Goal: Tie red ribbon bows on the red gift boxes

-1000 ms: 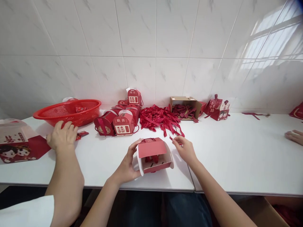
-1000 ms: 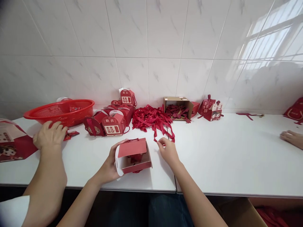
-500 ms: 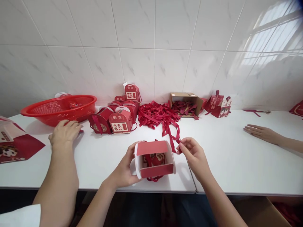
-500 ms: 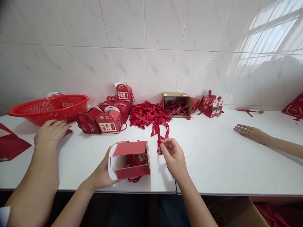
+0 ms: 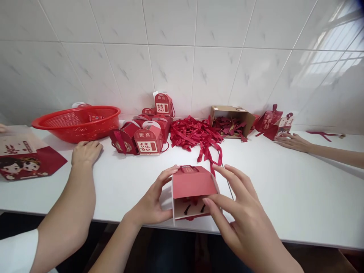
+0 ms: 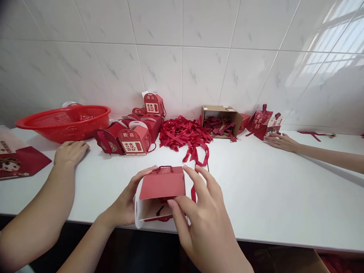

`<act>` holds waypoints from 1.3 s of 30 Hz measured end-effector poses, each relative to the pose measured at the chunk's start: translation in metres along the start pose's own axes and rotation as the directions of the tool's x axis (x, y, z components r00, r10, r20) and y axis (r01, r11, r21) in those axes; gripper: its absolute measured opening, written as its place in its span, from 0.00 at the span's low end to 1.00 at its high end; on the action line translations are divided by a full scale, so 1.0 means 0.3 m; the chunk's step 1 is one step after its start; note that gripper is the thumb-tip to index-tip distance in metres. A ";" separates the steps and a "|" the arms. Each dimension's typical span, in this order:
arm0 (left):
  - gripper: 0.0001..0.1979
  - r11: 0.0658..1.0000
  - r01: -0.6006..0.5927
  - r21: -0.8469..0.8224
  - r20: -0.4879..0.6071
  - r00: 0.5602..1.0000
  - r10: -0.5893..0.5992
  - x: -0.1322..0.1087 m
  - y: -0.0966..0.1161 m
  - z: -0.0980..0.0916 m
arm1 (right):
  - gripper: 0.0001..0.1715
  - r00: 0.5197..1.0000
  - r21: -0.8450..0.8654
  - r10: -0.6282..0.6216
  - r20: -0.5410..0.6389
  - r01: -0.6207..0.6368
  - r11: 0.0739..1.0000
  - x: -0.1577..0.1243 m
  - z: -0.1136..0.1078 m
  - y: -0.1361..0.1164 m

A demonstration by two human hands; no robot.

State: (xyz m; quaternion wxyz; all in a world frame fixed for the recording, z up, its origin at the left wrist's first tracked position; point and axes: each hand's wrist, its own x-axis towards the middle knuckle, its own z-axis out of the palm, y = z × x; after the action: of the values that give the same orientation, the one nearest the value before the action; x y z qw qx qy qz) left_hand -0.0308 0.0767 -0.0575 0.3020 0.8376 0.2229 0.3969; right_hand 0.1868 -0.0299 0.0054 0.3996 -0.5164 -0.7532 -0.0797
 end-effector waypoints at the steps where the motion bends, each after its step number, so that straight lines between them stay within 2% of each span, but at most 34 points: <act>1: 0.48 1.000 -0.013 0.007 0.006 1.000 0.013 -0.001 -0.001 0.000 | 0.10 1.000 -0.023 0.009 -0.001 -0.009 1.000 0.005 0.006 0.002; 5: 0.52 0.999 0.004 0.037 0.011 1.000 -0.005 -0.010 -0.011 -0.003 | 0.35 0.998 -0.049 0.032 0.047 -0.029 0.998 0.017 0.008 0.022; 10: 0.54 0.994 0.058 0.088 0.018 0.998 -0.060 -0.024 -0.022 -0.006 | 0.54 0.989 -0.081 0.008 0.147 0.004 0.997 0.012 0.001 0.040; 17: 0.51 0.992 0.122 -0.032 0.030 0.992 -0.121 -0.012 -0.011 0.002 | 0.65 0.986 -0.174 -0.050 0.157 0.078 0.982 0.006 0.023 0.045; 21: 0.50 0.984 0.128 -0.126 0.053 0.991 -0.122 -0.010 0.026 -0.004 | 0.69 0.983 -0.201 -0.079 0.163 0.112 0.973 -0.009 0.031 0.080; 24: 0.51 0.973 0.188 -0.132 0.100 0.979 -0.175 -0.028 0.070 -0.016 | 0.67 0.986 -0.142 -0.093 0.138 0.112 0.983 -0.014 0.032 0.125; 27: 0.54 0.966 0.238 -0.103 0.123 0.967 -0.225 -0.066 0.097 -0.025 | 0.59 0.973 0.013 -0.137 0.187 0.137 0.990 -0.007 0.021 0.156; 30: 0.61 0.977 0.197 -0.082 0.150 0.972 -0.183 -0.098 0.102 -0.034 | 0.43 0.959 0.171 -0.156 0.235 0.117 0.978 0.006 0.011 0.156; 33: 0.66 0.994 0.104 -0.044 0.103 0.990 -0.099 -0.087 0.111 -0.047 | 0.30 0.976 0.240 -0.081 0.201 0.031 0.970 0.016 0.022 0.140; 36: 0.59 1.000 0.003 -0.024 0.083 0.997 -0.001 -0.030 0.143 -0.061 | 0.24 0.982 0.263 -0.005 0.188 -0.045 0.964 0.021 0.049 0.124; 39: 0.45 1.000 0.013 -0.004 0.091 0.996 -0.012 0.032 0.178 -0.069 | 0.20 0.978 0.294 0.061 0.200 -0.119 0.948 0.022 0.075 0.109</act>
State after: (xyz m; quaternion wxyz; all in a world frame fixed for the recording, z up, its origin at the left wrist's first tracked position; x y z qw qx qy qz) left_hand -0.0346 0.0509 -0.0055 0.3160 0.8527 0.2132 0.3571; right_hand 0.2017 0.0016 -0.0147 0.4046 -0.4878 -0.7663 0.1051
